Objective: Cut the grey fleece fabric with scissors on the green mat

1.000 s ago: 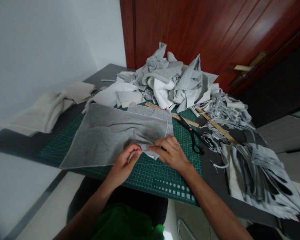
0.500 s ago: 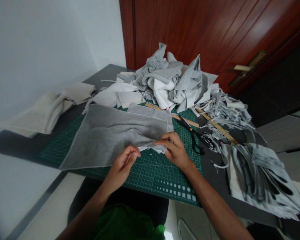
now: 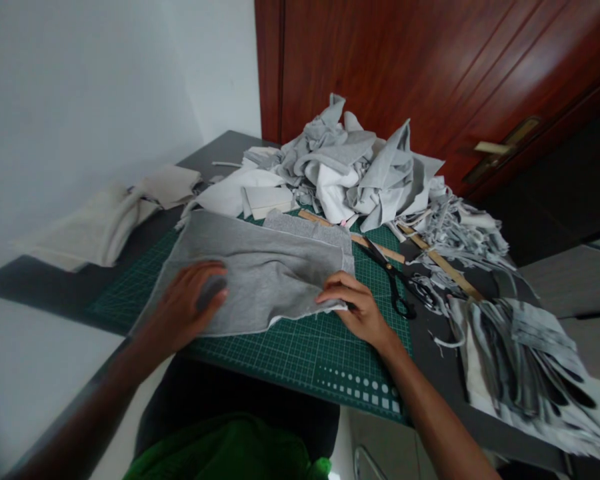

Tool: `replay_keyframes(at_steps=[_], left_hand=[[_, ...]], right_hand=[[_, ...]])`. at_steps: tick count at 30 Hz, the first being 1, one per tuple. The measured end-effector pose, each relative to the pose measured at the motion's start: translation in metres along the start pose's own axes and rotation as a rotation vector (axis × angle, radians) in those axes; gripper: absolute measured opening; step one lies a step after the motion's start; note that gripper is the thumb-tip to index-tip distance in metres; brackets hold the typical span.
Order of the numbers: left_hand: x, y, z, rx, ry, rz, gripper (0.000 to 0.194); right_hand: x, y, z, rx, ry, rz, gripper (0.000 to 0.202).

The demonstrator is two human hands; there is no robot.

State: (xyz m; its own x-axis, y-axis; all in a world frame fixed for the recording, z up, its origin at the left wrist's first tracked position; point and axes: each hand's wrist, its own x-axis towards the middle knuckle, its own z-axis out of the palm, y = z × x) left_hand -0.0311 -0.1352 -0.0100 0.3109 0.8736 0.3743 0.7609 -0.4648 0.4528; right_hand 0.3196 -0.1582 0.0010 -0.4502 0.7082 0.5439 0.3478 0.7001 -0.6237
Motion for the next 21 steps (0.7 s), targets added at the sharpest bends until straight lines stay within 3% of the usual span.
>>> replay_keyframes(at_steps=[3,5,8,11,13,16,18,21], left_hand=[[0.028,-0.033,-0.009,0.179,-0.033,0.041,0.043],[0.034,-0.039,-0.018,0.210,-0.075,0.077,0.046],[0.013,-0.023,-0.026,0.162,-0.180,0.196,0.053],[-0.024,0.003,-0.017,0.138,-0.278,0.364,0.074],[-0.042,0.011,-0.006,0.146,-0.246,0.381,0.067],[-0.049,0.003,0.002,0.170,-0.197,0.332,0.057],[-0.042,-0.011,-0.008,0.175,-0.142,0.291,0.047],[-0.018,-0.030,-0.043,0.148,-0.039,0.243,0.035]], right_hand=[[0.004,-0.005,-0.002,0.035,0.012,0.067,0.026],[0.006,-0.009,-0.005,0.019,0.064,0.107,0.030],[0.007,-0.018,-0.011,-0.052,0.176,0.176,0.027],[0.005,-0.029,-0.013,-0.119,0.274,0.224,0.024],[0.005,-0.038,-0.013,-0.122,0.275,0.200,0.022],[0.002,-0.052,-0.014,-0.116,0.209,0.137,0.021],[-0.003,-0.061,-0.020,-0.181,0.186,0.095,0.020],[-0.012,-0.069,-0.035,-0.341,0.276,0.051,0.021]])
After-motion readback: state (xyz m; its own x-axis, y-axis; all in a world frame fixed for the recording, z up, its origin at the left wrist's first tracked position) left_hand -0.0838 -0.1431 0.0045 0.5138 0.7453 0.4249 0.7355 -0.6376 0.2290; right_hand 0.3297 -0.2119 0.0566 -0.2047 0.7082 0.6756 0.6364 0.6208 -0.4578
